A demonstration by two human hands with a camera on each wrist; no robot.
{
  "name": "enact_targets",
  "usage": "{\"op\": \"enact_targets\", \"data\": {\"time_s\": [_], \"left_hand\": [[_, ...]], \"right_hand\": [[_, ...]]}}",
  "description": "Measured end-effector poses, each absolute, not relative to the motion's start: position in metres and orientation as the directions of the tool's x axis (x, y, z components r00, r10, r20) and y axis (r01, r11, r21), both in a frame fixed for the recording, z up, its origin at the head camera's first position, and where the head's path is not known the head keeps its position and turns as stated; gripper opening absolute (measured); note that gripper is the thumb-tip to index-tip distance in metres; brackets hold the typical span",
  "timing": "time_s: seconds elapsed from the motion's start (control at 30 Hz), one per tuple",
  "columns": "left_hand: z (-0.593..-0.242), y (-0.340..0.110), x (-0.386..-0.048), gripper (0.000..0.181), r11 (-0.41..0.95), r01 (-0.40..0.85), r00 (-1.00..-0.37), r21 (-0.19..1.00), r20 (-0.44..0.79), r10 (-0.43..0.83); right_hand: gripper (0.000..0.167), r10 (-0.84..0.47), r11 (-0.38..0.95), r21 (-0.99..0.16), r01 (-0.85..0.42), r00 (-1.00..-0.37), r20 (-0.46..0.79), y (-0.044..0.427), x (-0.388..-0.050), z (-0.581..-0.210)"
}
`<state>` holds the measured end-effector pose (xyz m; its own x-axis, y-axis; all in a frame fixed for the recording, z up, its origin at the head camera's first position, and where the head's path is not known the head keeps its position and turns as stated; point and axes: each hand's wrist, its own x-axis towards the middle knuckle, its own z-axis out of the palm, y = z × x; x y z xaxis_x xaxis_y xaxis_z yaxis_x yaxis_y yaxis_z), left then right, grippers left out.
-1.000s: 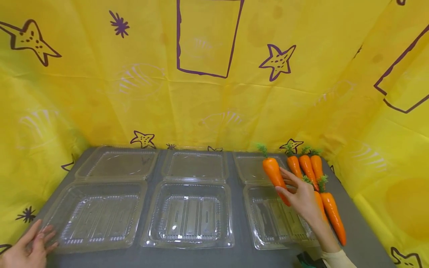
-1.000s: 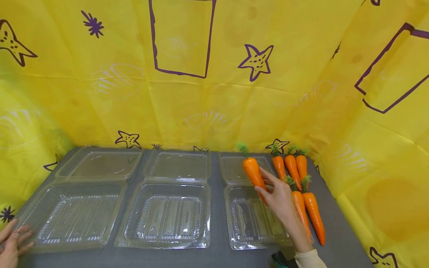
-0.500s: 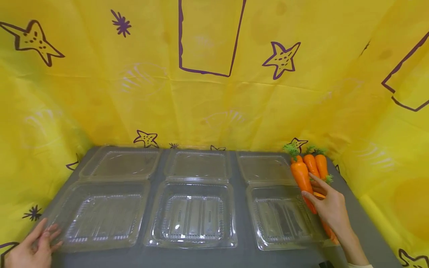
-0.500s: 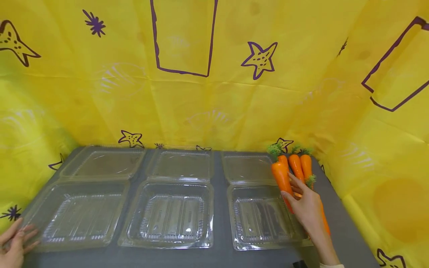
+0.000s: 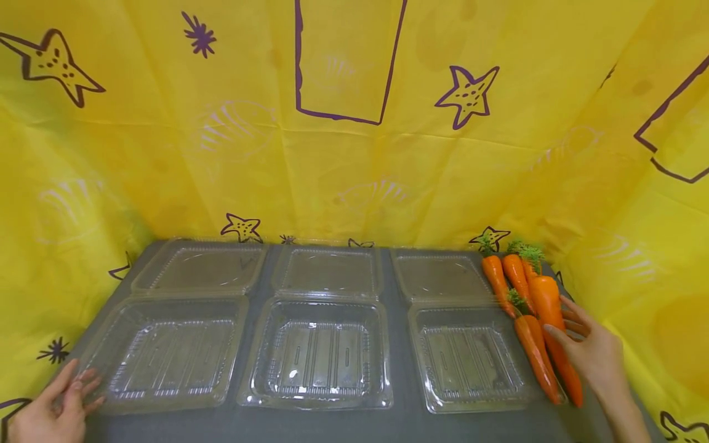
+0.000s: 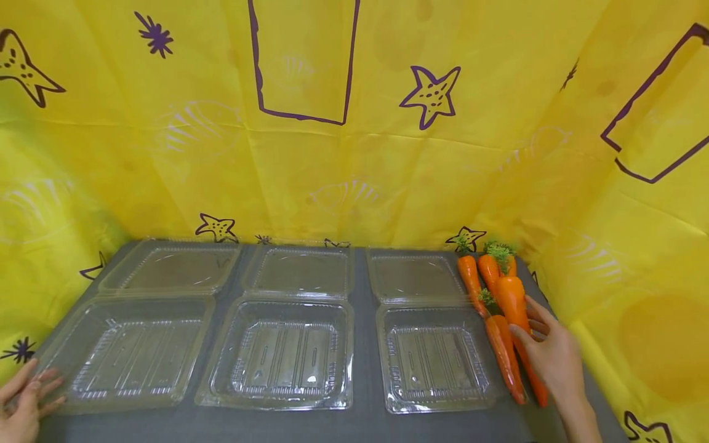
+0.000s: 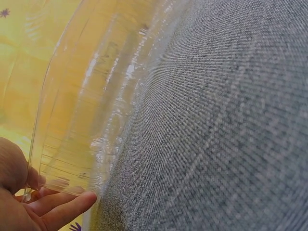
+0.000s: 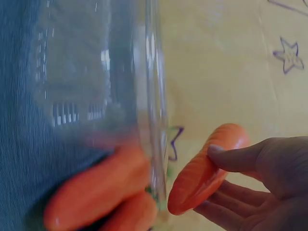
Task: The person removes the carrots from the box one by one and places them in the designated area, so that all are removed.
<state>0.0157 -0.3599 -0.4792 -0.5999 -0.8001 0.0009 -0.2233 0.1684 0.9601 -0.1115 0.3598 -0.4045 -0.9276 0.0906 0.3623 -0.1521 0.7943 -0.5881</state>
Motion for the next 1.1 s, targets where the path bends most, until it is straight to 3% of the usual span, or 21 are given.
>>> {"op": "enact_targets", "data": {"time_s": [0.1, 0.2, 0.33, 0.43, 0.7, 0.97, 1.1], "left_hand": [[-0.48, -0.361, 0.015, 0.047, 0.08, -0.164, -0.604, 0.983, -0.036, -0.796], [-0.481, -0.36, 0.015, 0.046, 0.107, -0.175, -0.606, 0.979, -0.021, -0.795], [-0.482, -0.36, 0.015, 0.044, 0.267, -0.265, -0.599, 0.927, 0.059, -0.799], [-0.483, -0.36, 0.016, 0.044, 0.28, -0.279, -0.604, 0.919, 0.059, -0.795], [-0.481, -0.36, 0.016, 0.043, 0.265, -0.276, -0.594, 0.924, 0.053, -0.803], [-0.482, -0.362, 0.016, 0.044, 0.159, -0.137, -0.597, 0.978, 0.047, -0.801], [-0.484, -0.361, 0.016, 0.044, 0.16, -0.143, -0.593, 0.977, 0.045, -0.804]], "right_hand": [[0.06, 0.115, 0.803, -0.582, -0.129, -0.924, 0.364, 0.371, -0.113, -0.406], [0.061, 0.136, 0.815, -0.572, -0.089, -0.931, 0.339, 0.384, -0.115, -0.407], [0.063, 0.147, 0.831, -0.554, -0.059, -0.936, 0.32, 0.4, -0.115, -0.41], [0.063, 0.125, 0.855, -0.516, -0.062, -0.939, 0.321, 0.411, -0.116, -0.412], [0.062, 0.128, 0.861, -0.508, -0.035, -0.951, 0.282, 0.431, -0.119, -0.416], [0.062, 0.086, 0.878, -0.478, -0.016, -0.978, 0.191, 0.447, -0.117, -0.42], [0.064, 0.046, 0.881, -0.472, -0.029, -0.988, 0.148, 0.457, -0.117, -0.431]]}}
